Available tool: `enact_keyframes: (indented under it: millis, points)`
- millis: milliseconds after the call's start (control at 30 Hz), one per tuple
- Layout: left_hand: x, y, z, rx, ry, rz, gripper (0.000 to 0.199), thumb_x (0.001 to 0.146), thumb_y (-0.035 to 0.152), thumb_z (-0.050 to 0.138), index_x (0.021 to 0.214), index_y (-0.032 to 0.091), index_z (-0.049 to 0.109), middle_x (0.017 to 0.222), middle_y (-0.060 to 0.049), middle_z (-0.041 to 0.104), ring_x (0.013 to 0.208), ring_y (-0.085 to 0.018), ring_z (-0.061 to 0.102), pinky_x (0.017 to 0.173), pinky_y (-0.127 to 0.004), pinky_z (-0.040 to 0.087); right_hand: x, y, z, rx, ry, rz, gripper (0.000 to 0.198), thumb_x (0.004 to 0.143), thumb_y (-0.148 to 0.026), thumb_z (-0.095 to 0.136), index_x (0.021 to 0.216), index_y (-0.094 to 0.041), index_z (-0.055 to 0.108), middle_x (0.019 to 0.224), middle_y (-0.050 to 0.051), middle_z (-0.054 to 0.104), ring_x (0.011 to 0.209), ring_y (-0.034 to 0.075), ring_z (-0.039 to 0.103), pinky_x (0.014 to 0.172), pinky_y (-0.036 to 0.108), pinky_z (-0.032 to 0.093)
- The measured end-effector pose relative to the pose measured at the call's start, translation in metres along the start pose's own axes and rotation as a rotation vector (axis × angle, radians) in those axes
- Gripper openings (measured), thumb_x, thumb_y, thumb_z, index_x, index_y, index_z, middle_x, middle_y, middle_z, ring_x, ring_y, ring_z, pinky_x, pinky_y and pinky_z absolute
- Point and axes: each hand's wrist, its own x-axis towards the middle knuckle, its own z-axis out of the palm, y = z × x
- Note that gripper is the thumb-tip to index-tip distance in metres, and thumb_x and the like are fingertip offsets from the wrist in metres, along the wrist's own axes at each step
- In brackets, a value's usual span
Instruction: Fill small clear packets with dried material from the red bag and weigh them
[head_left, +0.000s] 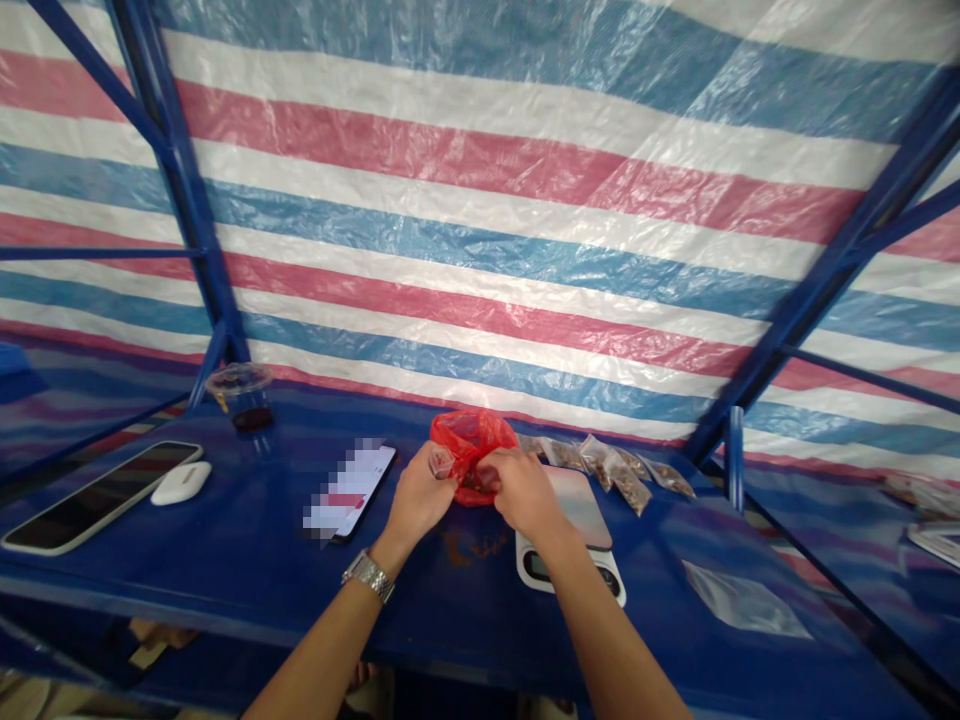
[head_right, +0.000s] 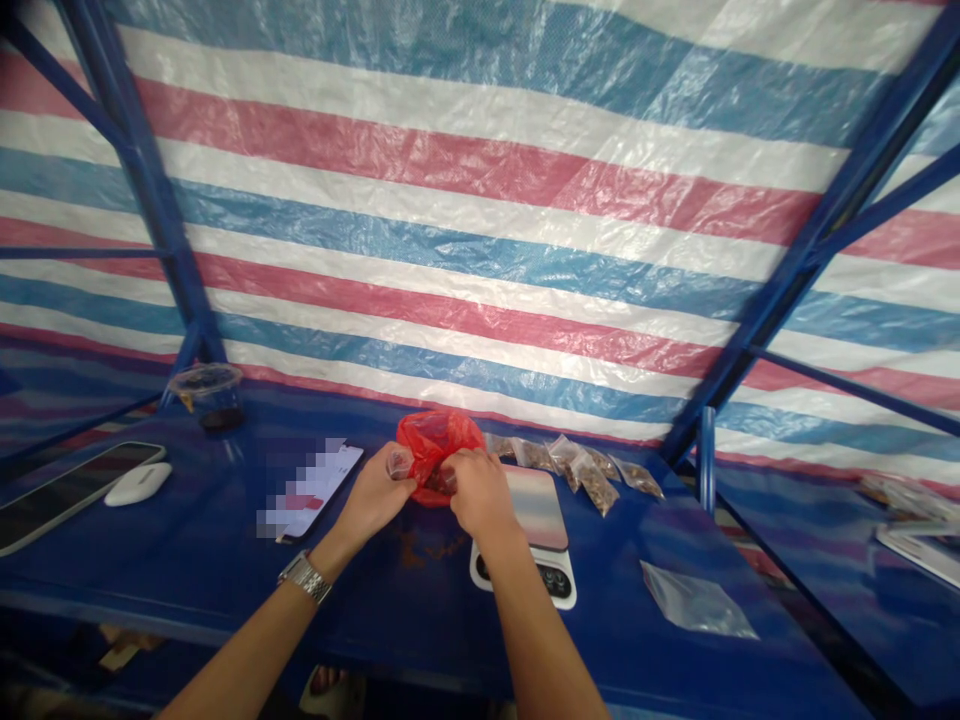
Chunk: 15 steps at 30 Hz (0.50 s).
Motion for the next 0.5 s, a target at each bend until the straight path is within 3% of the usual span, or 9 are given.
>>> enact_keyframes:
  millis: [233,400,500]
  points:
    - [0.004,-0.003,0.001,-0.011,-0.032,-0.029,0.021,0.069,0.005,0.057,0.083,0.020,0.060,0.078,0.002,0.068,0.074,-0.016,0.063,0.072,-0.029,0.048,0.003,0.003,0.020,0.351,-0.005,0.006,0.041,0.071,0.005,0.058,0.094,-0.022,0.076,0.094,0.003,0.080,0.090,0.022,0.074,0.081,0.030,0.053]
    - [0.003,0.002,0.000,-0.076,-0.040,-0.067,0.022,0.073,0.007,0.058,0.091,0.019,0.061,0.085,-0.001,0.071,0.077,-0.016,0.067,0.073,-0.029,0.052,0.008,0.009,0.030,0.619,-0.032,-0.021,0.034,0.073,0.002,0.058,0.094,-0.020,0.075,0.091,0.003,0.080,0.084,0.021,0.075,0.080,0.031,0.057]
    - [0.003,0.004,0.000,-0.105,-0.012,-0.046,0.020,0.075,0.009,0.060,0.092,0.019,0.061,0.086,-0.001,0.071,0.077,-0.016,0.067,0.075,-0.030,0.053,0.011,0.018,0.031,0.654,0.035,0.031,0.033,0.075,-0.001,0.055,0.095,-0.020,0.073,0.093,0.004,0.079,0.087,0.021,0.075,0.084,0.033,0.057]
